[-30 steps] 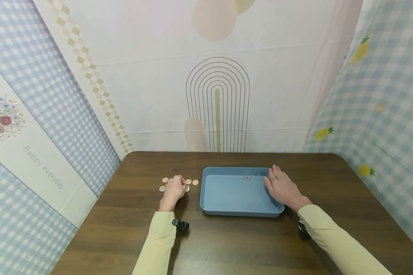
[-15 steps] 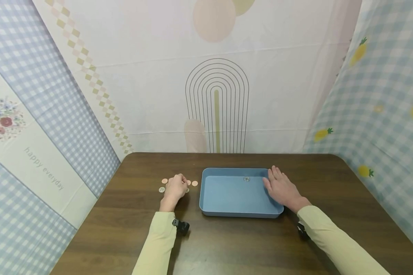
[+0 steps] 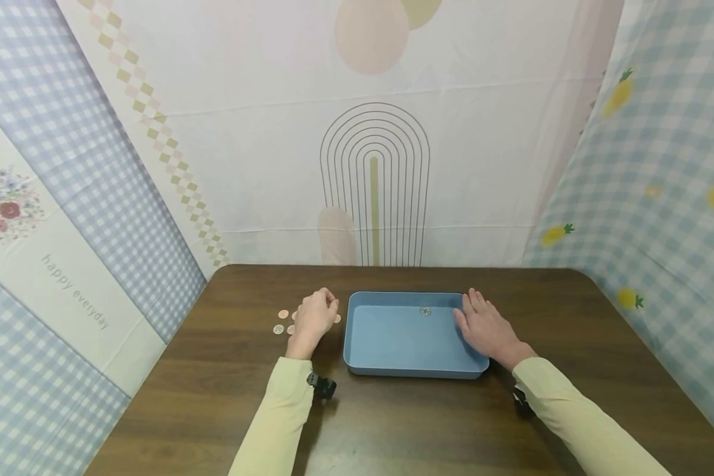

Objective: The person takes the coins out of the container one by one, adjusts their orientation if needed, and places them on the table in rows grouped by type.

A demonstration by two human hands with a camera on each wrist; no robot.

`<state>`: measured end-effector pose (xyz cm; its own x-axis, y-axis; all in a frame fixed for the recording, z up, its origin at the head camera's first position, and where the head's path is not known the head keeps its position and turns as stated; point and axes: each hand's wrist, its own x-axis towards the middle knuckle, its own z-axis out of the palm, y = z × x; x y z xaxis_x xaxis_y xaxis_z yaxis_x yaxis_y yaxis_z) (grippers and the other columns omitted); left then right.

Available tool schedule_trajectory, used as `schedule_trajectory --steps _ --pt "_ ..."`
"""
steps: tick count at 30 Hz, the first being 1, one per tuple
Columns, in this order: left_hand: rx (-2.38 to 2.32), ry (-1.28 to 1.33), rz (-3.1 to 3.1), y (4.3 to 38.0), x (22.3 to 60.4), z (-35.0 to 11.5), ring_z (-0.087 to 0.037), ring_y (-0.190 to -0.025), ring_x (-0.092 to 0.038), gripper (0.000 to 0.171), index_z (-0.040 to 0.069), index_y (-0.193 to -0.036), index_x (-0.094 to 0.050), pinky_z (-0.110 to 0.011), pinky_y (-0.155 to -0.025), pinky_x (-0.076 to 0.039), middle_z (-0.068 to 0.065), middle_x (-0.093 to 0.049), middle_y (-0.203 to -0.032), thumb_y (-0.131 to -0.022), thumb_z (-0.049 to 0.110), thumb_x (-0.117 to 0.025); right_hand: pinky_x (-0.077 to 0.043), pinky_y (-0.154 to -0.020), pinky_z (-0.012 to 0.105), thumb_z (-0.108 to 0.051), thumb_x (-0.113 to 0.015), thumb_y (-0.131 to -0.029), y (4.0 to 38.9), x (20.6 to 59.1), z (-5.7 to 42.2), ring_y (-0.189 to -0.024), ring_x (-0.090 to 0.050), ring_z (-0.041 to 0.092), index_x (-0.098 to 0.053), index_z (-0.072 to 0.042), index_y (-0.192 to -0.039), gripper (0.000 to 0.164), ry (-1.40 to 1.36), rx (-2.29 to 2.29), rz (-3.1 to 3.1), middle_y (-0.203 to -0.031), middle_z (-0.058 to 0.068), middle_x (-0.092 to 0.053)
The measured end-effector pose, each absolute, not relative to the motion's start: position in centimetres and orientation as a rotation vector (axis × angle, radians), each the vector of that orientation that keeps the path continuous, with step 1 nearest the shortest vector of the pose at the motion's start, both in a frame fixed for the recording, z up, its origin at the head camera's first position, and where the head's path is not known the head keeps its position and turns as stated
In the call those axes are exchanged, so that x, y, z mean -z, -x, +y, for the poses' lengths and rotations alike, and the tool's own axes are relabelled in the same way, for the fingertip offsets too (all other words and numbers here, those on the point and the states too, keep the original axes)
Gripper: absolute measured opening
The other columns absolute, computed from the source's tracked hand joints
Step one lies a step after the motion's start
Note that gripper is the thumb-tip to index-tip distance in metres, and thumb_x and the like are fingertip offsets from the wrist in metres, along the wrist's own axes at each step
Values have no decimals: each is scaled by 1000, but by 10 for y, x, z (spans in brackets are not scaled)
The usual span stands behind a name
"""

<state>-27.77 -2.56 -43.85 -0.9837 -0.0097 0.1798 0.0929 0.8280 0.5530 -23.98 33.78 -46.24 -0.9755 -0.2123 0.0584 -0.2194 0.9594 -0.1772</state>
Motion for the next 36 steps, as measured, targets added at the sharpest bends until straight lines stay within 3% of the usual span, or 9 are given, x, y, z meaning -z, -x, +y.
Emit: schedule_trajectory --steps 7,19,29,36 --pt "883 72 -2809 285 431 -8 -33 -83 -68 14 17 -86 -62 -44 -65 -50 -3 -70 -89 -95 27 -61 -19 -115 63 -38 -31 -107 247 466 341 -145 -18 51 -23 15 -147 68 -348 -273 -3066 -156 36 -16" --pt "881 203 -2807 290 426 32 -29 -81 -68 10 17 -95 -64 -40 -62 -50 -1 -72 -96 -97 26 -59 -19 -116 62 -35 -35 -107 255 462 343 -146 -17 50 -23 14 -148 66 -342 -287 -3079 -157 35 -16" --pt "904 317 -2877 292 433 53 -28 -90 -68 14 19 -107 -66 -40 -71 -52 -4 -73 -106 -97 27 -59 -18 -116 63 -39 -29 -107 254 461 344 -146 -16 50 -21 15 -148 68 -341 -259 -3095 -157 35 -14" --pt "949 385 -2958 287 434 72 -20 -79 -63 16 20 -110 -66 -35 -69 -49 -3 -72 -104 -98 28 -58 -18 -115 63 -39 -31 -107 251 461 343 -145 -16 51 -21 15 -148 68 -339 -267 -3097 -157 35 -14"
